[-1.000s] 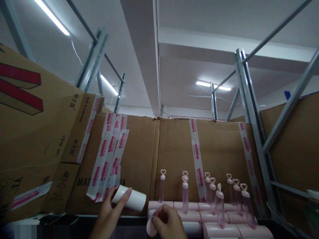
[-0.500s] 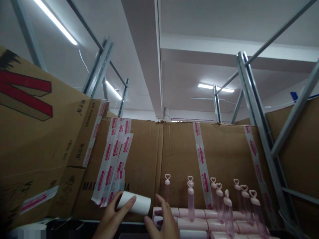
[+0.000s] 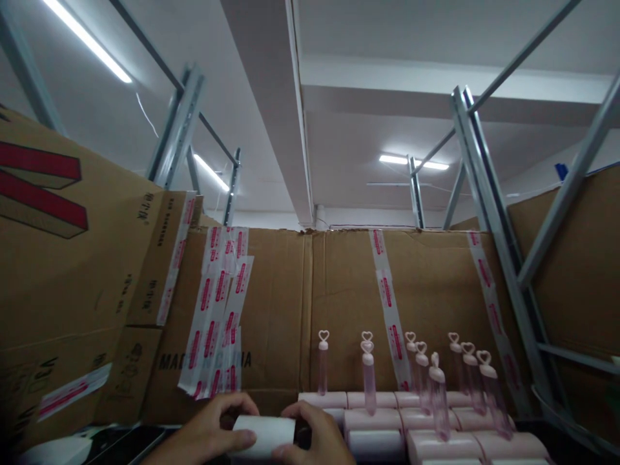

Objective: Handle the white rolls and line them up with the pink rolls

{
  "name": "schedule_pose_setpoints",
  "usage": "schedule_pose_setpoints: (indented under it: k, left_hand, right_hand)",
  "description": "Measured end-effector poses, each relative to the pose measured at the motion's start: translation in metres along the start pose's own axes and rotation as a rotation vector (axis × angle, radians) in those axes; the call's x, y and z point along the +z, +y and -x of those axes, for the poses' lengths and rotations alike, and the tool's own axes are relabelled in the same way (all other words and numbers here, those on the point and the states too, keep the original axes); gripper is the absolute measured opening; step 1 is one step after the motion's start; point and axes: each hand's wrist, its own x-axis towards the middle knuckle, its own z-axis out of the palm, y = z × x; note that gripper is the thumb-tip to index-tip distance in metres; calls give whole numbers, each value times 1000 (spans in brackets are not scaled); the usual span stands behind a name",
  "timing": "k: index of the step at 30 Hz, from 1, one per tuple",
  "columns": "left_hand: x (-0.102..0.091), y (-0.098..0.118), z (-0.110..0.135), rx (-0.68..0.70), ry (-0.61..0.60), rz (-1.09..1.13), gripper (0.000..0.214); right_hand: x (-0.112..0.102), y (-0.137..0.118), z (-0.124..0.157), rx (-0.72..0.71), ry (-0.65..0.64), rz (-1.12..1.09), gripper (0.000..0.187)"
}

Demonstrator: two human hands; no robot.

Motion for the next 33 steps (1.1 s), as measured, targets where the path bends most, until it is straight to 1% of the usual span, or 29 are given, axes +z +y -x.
schedule_pose_setpoints:
  k: [4, 11, 15, 18, 22, 24, 28, 33]
  left_hand:
    - [-6, -4, 3, -63, -36, -109, 45]
    - [1, -6, 5, -119, -45, -145, 46]
    - [3, -2, 7, -124, -49, -169, 40]
    - [4, 1, 7, -110, -58, -186, 34]
    - [5, 5, 9, -99, -55, -201, 30]
    - [5, 6, 8, -90, -63, -202, 29]
    - [6, 7, 5, -67, -67, -217, 26]
    - [8, 7, 3, -73, -69, -265, 20]
  right_hand:
    - [2, 3, 0, 23, -6, 22, 46]
    - [2, 7, 1, 70, -14, 83, 45]
    - [-1, 3, 6, 89, -26, 128, 46]
    - [-2, 0, 10, 93, -29, 153, 41]
    - [-1, 0, 14, 83, -6, 167, 37]
    - [-2, 1, 14, 70, 3, 174, 36]
    - [-5, 1, 12, 38, 9, 191, 27]
    - [-7, 0, 11, 56, 12, 200, 22]
